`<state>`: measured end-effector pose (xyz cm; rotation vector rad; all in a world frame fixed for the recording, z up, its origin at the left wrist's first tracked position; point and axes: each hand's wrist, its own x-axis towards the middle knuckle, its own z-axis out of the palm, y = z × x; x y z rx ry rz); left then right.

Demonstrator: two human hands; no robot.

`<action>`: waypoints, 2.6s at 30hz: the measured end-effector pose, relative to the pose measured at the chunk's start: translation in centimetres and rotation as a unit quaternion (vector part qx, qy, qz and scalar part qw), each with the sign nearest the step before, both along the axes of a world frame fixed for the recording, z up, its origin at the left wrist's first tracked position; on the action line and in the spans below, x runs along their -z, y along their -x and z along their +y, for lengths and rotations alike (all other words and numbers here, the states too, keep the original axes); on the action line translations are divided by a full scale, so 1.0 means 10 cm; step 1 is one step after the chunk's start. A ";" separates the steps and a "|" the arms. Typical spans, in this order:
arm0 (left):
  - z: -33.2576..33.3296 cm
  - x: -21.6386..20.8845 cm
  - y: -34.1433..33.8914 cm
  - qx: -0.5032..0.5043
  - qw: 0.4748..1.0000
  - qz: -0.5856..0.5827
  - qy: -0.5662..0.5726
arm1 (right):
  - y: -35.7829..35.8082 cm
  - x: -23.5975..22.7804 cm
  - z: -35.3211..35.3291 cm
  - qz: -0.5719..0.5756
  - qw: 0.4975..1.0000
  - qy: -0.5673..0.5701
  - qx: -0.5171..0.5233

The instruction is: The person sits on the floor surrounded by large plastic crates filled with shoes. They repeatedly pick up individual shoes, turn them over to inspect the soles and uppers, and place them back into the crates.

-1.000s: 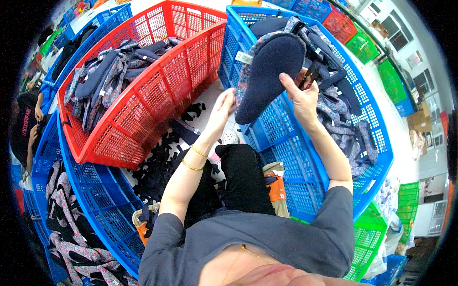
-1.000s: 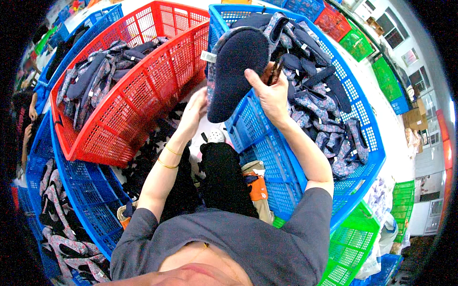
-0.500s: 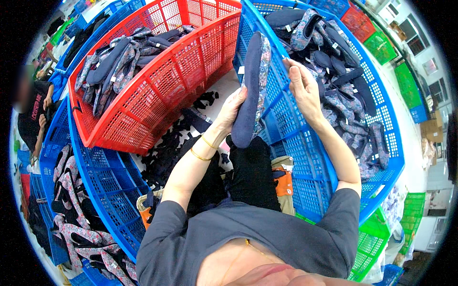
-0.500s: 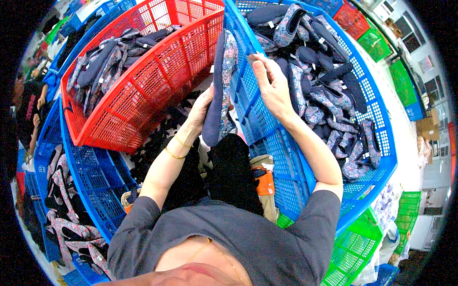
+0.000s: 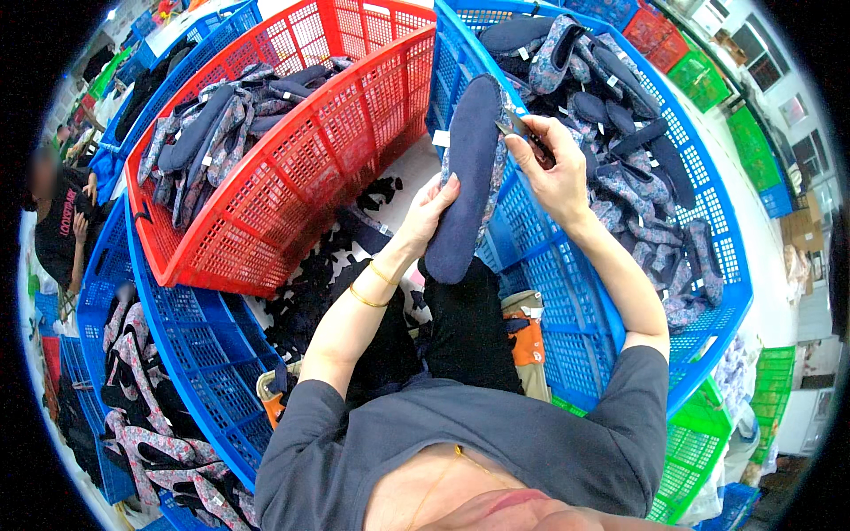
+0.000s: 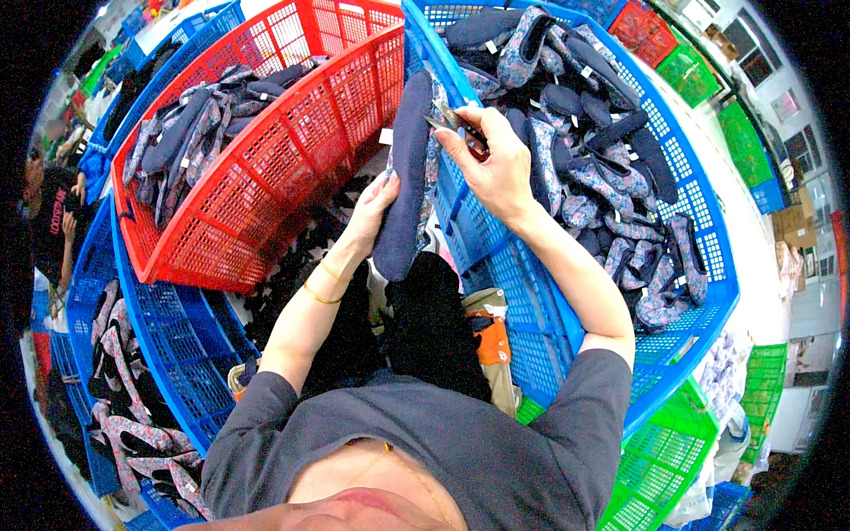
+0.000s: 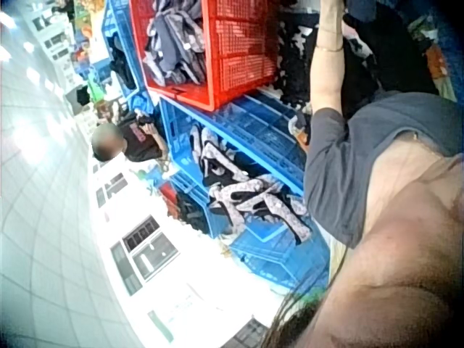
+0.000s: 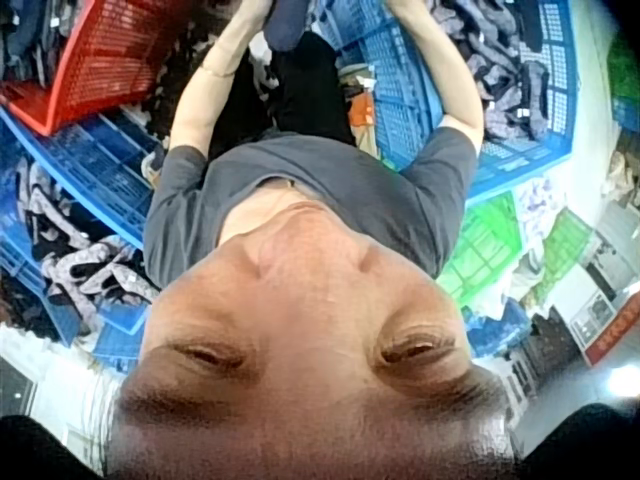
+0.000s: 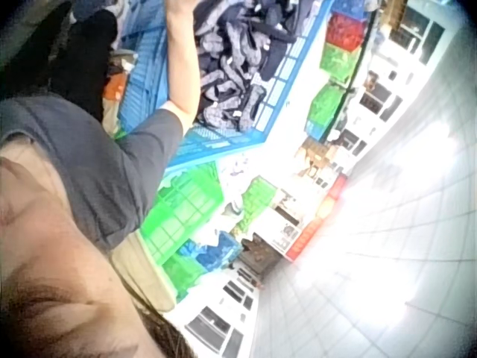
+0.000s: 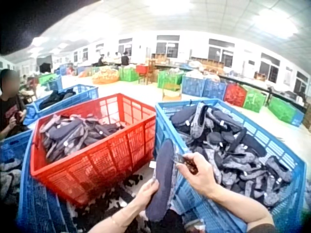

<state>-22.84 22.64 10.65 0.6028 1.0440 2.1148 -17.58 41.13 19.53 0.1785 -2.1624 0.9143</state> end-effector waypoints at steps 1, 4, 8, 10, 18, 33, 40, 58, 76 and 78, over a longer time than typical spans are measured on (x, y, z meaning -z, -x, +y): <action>-0.01 0.01 0.01 0.000 1.000 0.002 -0.002 | -0.01 -0.02 -0.01 -0.001 1.000 -0.002 0.003; 0.02 0.01 0.00 -0.019 1.000 0.006 -0.004 | -0.03 -0.05 -0.03 -0.004 1.000 -0.002 0.003; 0.05 0.00 0.04 -0.047 0.999 0.021 0.008 | -0.04 -0.16 0.07 -0.035 0.998 0.054 -0.004; -0.03 -0.03 0.23 -0.125 0.983 0.074 0.112 | 0.02 -0.25 0.26 -0.004 0.995 0.103 -0.009; -0.78 -0.65 2.13 -0.462 0.874 -0.020 -0.150 | 0.43 0.76 2.23 -0.303 0.910 0.009 0.283; 0.08 0.15 0.30 -0.188 0.980 0.052 0.036 | 0.57 0.80 2.12 -0.126 0.980 0.037 0.152; 0.06 -0.09 0.13 -0.144 0.974 0.142 -0.100 | 0.17 -0.17 0.88 0.002 0.963 -0.270 0.021; -0.10 -0.03 0.11 -0.223 0.968 0.114 -0.018 | -0.29 -0.36 0.07 -0.194 0.966 -0.148 0.090; -0.06 -0.11 -0.03 -0.099 0.987 0.100 -0.076 | -0.35 -0.28 -0.11 -0.556 0.717 0.379 -0.182; -0.06 -0.09 -0.03 -0.090 0.987 0.102 -0.080 | -0.34 -0.30 -0.12 -0.558 0.706 0.393 -0.190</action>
